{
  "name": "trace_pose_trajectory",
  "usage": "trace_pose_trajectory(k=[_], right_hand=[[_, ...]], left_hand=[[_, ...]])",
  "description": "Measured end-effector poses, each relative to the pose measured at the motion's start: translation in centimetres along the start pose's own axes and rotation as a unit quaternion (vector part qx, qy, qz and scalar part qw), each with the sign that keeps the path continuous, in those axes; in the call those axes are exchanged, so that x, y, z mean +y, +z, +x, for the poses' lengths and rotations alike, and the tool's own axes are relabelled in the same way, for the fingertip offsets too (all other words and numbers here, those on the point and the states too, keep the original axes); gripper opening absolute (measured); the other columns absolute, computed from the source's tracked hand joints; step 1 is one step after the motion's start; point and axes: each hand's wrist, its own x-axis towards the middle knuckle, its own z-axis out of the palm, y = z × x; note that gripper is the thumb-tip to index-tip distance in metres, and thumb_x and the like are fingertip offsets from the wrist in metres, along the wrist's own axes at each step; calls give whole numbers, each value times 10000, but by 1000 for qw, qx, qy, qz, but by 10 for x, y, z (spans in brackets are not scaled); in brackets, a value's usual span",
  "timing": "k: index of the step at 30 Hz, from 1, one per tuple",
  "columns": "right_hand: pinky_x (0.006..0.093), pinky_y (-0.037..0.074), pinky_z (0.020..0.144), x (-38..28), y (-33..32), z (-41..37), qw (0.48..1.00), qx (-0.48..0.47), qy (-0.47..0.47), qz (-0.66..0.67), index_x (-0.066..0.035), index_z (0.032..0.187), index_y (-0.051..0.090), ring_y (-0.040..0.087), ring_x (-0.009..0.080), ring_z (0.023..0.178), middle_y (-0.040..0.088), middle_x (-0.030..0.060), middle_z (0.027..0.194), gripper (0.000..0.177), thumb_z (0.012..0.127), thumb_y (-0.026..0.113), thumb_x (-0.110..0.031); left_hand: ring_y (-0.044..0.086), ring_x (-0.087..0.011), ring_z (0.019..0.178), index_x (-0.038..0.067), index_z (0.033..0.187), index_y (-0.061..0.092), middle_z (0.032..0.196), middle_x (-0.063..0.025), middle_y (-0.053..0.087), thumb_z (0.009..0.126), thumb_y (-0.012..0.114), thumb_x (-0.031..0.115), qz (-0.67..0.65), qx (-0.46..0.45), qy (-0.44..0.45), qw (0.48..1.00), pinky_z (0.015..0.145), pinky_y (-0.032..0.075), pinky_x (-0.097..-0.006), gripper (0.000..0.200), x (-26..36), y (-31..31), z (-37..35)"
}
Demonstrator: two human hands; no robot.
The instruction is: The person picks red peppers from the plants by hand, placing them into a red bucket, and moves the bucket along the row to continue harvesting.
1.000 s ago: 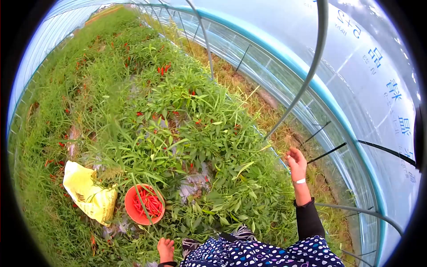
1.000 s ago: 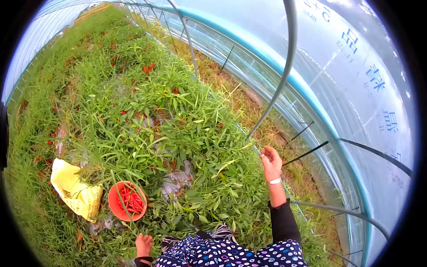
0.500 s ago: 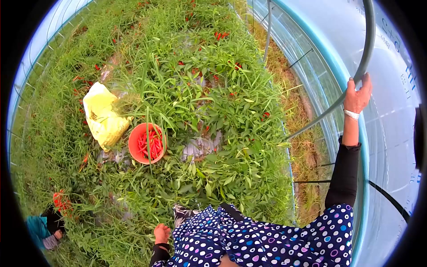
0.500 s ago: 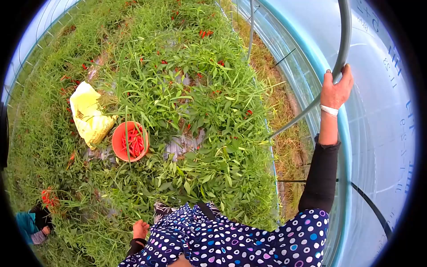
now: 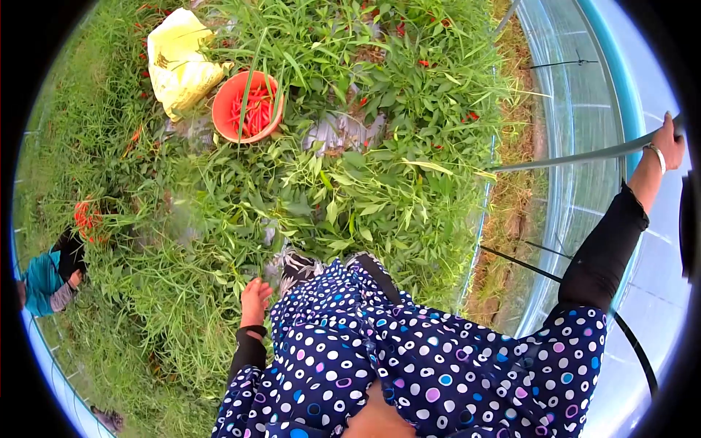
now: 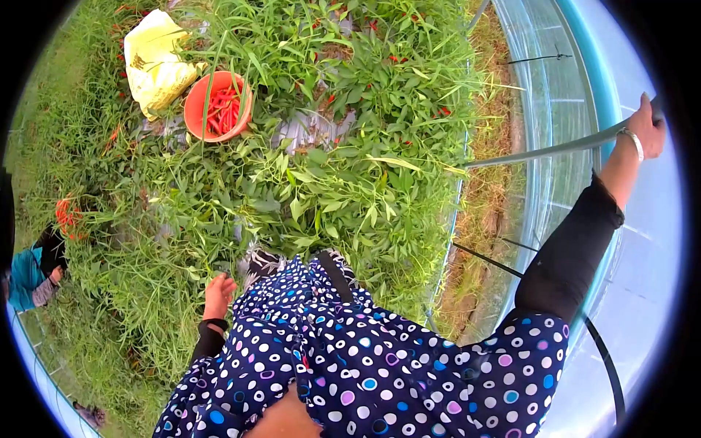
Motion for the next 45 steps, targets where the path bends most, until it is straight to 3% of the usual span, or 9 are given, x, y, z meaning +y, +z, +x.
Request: trace_pose_trajectory(k=[2,6,8,12,25,35,37,41,45], right_hand=[[314,414,873,18,15,24,992,-41,89,-80,-14,924,662,595,244,875,655,134,881,564,655,678,-509],[318,383,935,-15,2,4,966,-148,36,-208,4,1049,603,553,236,1008,589,175,1085,506,831,502,-441],[446,400,735,-34,-14,-29,988,-21,-59,145,4,903,529,529,345,782,567,192,887,294,709,605,-204],[447,409,731,-44,-18,-42,989,13,-92,113,24,893,519,538,358,780,553,223,844,265,721,578,-169],[463,387,863,-21,10,-34,971,85,-222,6,49,1295,264,490,391,1004,468,261,1154,609,768,485,-158],[472,364,884,-21,13,-34,980,27,-192,36,64,1293,241,452,400,1063,420,281,1196,662,728,520,-136],[469,357,860,10,62,2,876,352,-306,-121,49,1230,322,485,368,975,481,243,1070,581,717,521,-137],[439,351,829,-26,-11,-59,963,54,-231,130,6,1111,429,487,294,887,493,153,947,429,717,538,-122],[425,353,813,-21,-21,-59,967,49,-188,164,-12,1057,453,483,272,867,490,130,911,366,716,540,-111]], left_hand=[[597,-127,739,88,1093,529,901,-28,610,864,520,282,-2,5,9,1000,544,400,-243,300,1,8,-7],[582,-122,752,51,1132,516,905,-48,604,864,509,233,7,-4,-7,1000,584,421,-249,324,-39,-8,-1],[573,-121,731,-3,1026,591,867,-56,621,834,551,208,87,38,50,994,664,452,-230,288,-38,-4,-25],[572,-120,734,-5,1019,594,866,-56,622,832,553,207,156,20,50,986,667,452,-228,286,-69,-16,-20],[571,-116,742,-11,996,606,864,-56,626,826,561,204,219,-40,45,974,674,451,-221,277,-46,3,5],[573,-115,752,-17,986,610,860,-55,630,823,563,197,220,-107,90,965,683,451,-218,273,8,39,71],[575,-129,730,-17,1018,592,852,-47,628,821,557,185,294,-89,117,944,681,457,-228,285,63,99,33],[538,-49,625,45,1088,551,819,-1,620,826,549,227,216,-99,-8,971,463,354,-211,319,95,119,94],[547,-62,605,59,1070,563,801,16,619,838,525,253,255,-123,0,959,463,362,-188,304,158,168,108]])
